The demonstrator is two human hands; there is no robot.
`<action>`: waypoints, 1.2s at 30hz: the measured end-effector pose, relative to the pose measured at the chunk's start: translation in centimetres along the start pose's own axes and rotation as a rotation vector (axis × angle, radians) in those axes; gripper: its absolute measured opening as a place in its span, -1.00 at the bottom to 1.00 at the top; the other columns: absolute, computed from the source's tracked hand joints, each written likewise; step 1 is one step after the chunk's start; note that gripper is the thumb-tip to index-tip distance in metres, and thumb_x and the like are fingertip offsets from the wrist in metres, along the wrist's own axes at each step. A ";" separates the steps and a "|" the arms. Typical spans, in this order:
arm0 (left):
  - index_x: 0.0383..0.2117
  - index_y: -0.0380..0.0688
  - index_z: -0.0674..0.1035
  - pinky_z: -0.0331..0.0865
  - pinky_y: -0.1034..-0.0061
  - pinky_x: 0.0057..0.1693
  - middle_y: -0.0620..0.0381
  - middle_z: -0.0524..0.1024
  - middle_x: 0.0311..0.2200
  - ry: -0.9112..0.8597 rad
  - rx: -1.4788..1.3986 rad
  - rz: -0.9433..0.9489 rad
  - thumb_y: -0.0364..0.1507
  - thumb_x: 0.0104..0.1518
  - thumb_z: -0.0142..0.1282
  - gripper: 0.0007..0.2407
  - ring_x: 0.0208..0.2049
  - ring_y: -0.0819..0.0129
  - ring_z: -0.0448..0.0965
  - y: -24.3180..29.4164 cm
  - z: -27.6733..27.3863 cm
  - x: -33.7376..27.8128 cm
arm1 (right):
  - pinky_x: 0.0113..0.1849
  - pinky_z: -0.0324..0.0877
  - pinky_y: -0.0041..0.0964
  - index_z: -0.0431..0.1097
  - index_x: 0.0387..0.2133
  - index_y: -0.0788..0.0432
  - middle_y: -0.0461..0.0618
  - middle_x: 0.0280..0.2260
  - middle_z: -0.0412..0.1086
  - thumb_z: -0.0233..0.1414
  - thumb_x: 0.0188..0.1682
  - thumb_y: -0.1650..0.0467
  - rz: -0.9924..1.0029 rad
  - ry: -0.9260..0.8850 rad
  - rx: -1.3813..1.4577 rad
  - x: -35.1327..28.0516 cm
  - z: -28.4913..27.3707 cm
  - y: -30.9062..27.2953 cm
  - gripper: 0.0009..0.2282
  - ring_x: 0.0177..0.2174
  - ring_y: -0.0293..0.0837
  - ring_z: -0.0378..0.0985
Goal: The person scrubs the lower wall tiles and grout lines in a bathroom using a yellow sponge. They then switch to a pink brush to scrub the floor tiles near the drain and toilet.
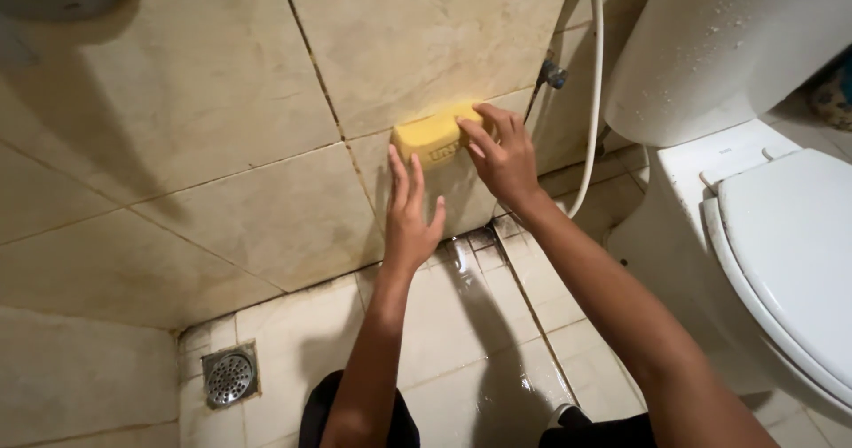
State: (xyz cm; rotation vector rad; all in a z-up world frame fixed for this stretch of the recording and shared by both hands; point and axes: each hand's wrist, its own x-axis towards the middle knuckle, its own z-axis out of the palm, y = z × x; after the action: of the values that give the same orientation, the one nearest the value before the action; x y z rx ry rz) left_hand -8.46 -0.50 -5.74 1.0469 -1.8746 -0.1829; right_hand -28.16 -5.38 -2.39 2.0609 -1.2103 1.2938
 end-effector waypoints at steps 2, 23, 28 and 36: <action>0.44 -0.23 0.09 0.18 0.19 0.42 -0.26 -0.21 0.50 -0.037 -0.027 -0.020 -0.49 0.17 0.18 -0.31 0.49 -0.22 -0.02 -0.2 1.3 -0.6 | -0.11 0.46 -0.07 0.47 0.04 0.02 0.01 0.08 0.35 0.32 -0.20 0.54 0.020 -0.033 -0.003 -1.8 0.8 0.9 -0.52 0.00 0.08 0.42; 0.47 -0.18 0.00 0.22 0.19 0.43 -0.21 -0.24 0.52 -0.109 -0.230 0.021 -0.53 0.23 0.11 -0.32 0.50 -0.19 -0.02 2.4 4.3 1.9 | -0.08 0.50 -0.18 0.47 0.05 0.04 0.07 0.16 0.23 0.27 -0.15 0.64 0.239 -0.028 0.136 -1.5 -2.2 4.0 -0.53 0.04 0.10 0.37; 0.46 -0.17 0.00 0.23 0.19 0.40 -0.24 -0.27 0.51 -0.166 -0.234 -0.035 -0.53 0.22 0.11 -0.31 0.48 -0.19 -0.01 -1.0 7.7 -1.4 | -0.03 0.52 -0.20 0.50 -0.03 -0.03 0.14 0.16 0.20 0.22 -0.17 0.63 0.361 -0.122 0.169 -6.6 1.5 5.3 -0.56 0.07 0.10 0.37; 0.45 -0.18 -0.05 0.23 0.21 0.36 -0.22 -0.31 0.50 -0.314 -0.268 -0.165 -0.54 0.18 0.10 -0.29 0.44 -0.13 0.06 -2.2 9.0 -3.6 | -0.01 0.49 -0.08 0.49 -0.05 0.05 0.16 0.11 0.26 0.19 -0.08 0.58 0.362 -0.226 0.165 -8.7 1.9 5.7 -0.67 0.07 0.17 0.37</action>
State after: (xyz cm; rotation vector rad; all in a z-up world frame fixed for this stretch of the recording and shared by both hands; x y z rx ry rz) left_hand -13.67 -1.84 -14.14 1.0282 -1.9696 -0.7111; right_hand -33.62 -5.91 -11.44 2.2244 -1.6913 1.3833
